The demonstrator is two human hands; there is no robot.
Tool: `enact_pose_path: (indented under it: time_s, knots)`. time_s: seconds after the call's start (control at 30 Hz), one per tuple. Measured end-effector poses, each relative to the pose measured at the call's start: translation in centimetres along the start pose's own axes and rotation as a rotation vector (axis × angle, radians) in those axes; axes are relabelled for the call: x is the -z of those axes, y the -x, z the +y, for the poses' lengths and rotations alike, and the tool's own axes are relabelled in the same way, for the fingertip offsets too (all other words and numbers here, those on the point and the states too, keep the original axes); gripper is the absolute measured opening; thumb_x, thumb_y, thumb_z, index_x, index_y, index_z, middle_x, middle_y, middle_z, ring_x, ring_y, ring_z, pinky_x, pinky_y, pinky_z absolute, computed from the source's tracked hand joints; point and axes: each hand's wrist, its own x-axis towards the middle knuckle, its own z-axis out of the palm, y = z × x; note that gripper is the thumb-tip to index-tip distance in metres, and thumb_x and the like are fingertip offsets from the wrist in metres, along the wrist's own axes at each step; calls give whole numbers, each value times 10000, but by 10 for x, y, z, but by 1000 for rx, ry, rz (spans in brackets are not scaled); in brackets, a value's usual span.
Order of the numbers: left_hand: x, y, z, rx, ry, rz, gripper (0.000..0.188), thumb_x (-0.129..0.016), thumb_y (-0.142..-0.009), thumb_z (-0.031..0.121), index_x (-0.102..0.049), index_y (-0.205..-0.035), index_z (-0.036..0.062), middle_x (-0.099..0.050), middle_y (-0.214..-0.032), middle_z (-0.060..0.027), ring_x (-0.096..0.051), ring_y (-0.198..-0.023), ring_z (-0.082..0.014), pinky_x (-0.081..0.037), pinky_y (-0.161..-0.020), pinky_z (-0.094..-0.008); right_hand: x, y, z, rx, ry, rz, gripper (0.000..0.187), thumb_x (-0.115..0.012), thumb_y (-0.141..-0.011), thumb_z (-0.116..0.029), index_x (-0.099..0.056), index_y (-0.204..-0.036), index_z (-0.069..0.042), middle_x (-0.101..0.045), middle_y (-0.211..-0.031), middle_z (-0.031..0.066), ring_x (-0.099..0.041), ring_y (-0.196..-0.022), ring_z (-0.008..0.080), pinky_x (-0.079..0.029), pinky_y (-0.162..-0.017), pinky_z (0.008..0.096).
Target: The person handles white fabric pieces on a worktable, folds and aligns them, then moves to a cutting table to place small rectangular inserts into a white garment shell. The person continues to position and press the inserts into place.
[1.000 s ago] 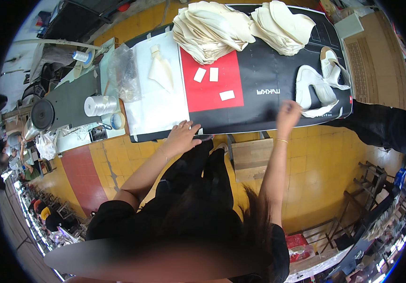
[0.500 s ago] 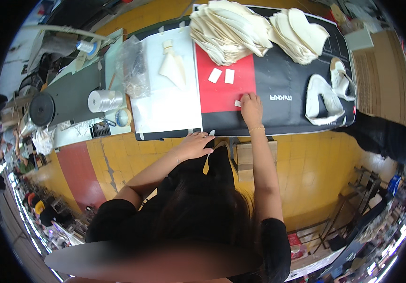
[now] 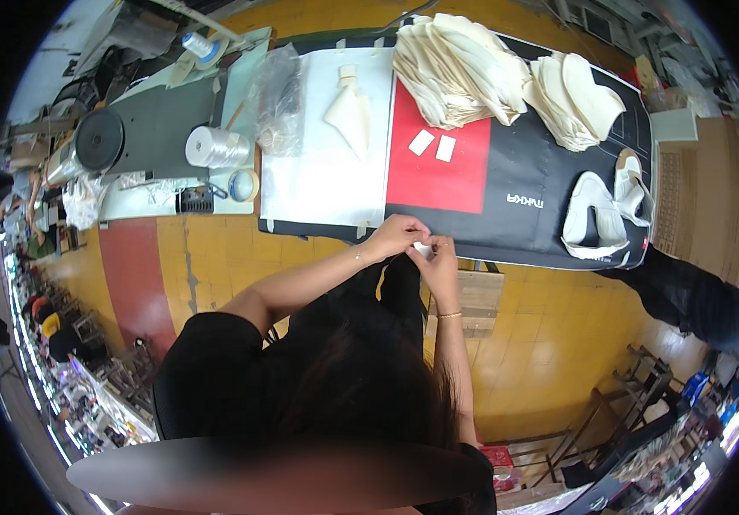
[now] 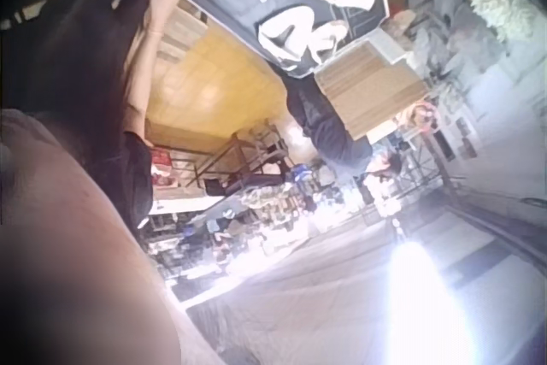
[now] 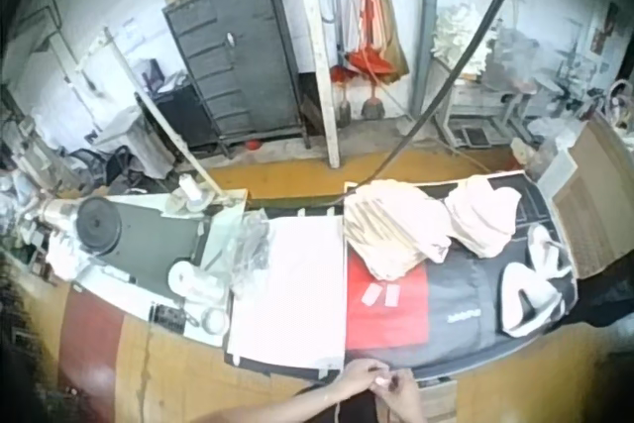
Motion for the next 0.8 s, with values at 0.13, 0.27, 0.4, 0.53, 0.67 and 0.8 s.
enact_pose_path:
  time_s: [0.13,0.27,0.4,0.53,0.67,0.8]
  knots:
    - [-20,-6,0,17,-85,-27,139,-641,-912,50,-674,-1005,-48,-712,-907,-93,-667,-824,-127,-546,-722,-275,23,5,26,-219,-177,-71,91,-675,-913,-92,-631,-967,-32,-633,-871,-23,-526,-737,40,-452,-676,223]
    - [-43,-4,-3,-166,-344,67,361,-684,-892,182,-601,-1186,-11,-723,-1001,-137,-706,-872,-224,-546,-807,-334,47,5,45,-263,-51,-54,88,-600,-920,-47,-671,-973,-43,-681,-844,47,-603,-727,122,-477,-679,265]
    - [-53,-8,-16,-150,-370,29,438,-686,-910,193,-544,-1302,62,-682,-1118,-156,-687,-979,-222,-548,-829,-334,102,1,74,-191,179,319,211,-534,-922,-47,-703,-1046,-73,-662,-969,161,-642,-942,338,-499,-807,384]
    - [-50,-16,-30,-45,-294,-68,403,-637,-934,104,-524,-1308,3,-674,-1060,-121,-651,-956,-153,-514,-818,-267,178,-12,111,-356,429,862,551,-619,-940,-204,-426,-1430,-43,-383,-1407,258,-553,-1160,417,-470,-958,432]
    - [-52,-18,-41,-11,-275,-101,381,-616,-937,74,-530,-1300,-3,-674,-1056,-99,-639,-977,-141,-496,-860,-266,242,-52,131,-572,316,1099,893,-736,-857,-313,-228,-1512,20,-244,-1504,247,-509,-1237,421,-473,-975,431]
    - [-68,-21,-45,-116,-420,-96,398,-671,-918,191,-563,-1262,23,-716,-1015,-117,-673,-928,-189,-517,-850,-325,273,-94,146,-536,604,1097,1030,-812,-756,-306,-201,-1492,77,-222,-1510,245,-550,-1175,444,-490,-967,445]
